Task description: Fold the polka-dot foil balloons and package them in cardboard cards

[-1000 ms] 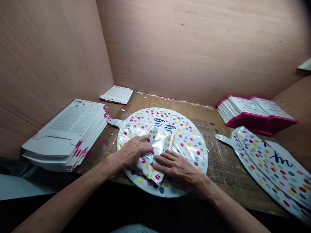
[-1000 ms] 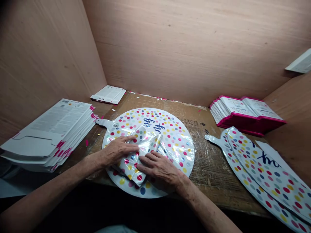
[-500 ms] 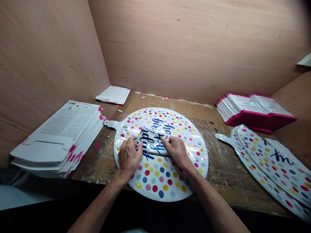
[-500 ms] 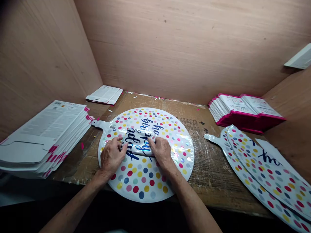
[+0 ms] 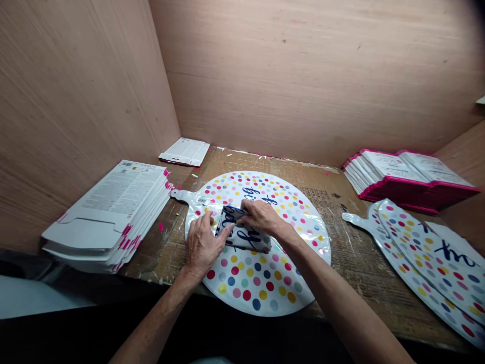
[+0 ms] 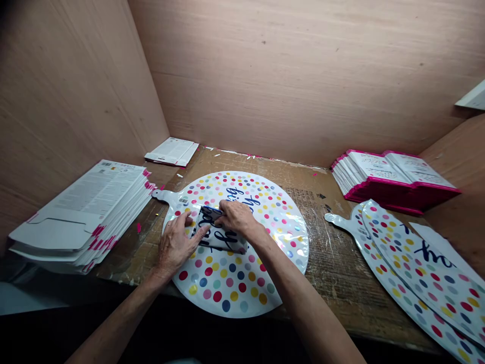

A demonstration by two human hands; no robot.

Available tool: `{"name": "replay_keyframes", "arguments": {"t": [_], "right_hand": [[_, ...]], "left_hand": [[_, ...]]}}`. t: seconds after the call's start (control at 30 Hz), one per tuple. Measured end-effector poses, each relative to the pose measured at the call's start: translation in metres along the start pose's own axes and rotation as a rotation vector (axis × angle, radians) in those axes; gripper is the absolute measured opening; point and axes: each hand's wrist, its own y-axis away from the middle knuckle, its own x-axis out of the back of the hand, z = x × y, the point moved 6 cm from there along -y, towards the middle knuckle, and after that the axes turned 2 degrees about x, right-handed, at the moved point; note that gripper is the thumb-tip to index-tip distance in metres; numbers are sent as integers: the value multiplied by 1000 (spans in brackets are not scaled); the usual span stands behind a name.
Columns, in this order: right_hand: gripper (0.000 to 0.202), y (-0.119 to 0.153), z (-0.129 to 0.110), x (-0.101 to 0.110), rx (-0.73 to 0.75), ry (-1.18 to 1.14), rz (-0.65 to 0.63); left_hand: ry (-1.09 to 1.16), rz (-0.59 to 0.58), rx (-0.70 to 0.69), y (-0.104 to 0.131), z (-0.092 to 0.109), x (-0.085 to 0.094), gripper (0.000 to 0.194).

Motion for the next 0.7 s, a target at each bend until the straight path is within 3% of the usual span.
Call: {"name": "replay_keyframes", "arguments": {"t": [0.07,0.17,0.27,0.33,0.43,0.53,0.6,0.7], "right_hand": [[21,18,-5,-5,48,-94,47],[30,39,-15,-13,108,-322,150],[26,48,-19,-24,108,-589,161],[35,52,-18,-30,124,-682,145],[40,63,1,-37,84,-741,203],[44,77,31,-50,-43,-795,208],[47,86,43,-57,-79,-792,195],[47,96,48,-63,-88,-813,181]], "left_hand": [[242,-36,83,0,-5,-3,53],[610,-137,130,2,2,-11,40],[695,-110,118,9,10,-1,34],[644,-120,101,12,9,14,36],[323,16,50,11,-9,62,36],[-297,228,53,3,-36,118,37],[-621,171,115,-6,-56,134,37],[-780,-29,157,-19,-77,133,36]]}}
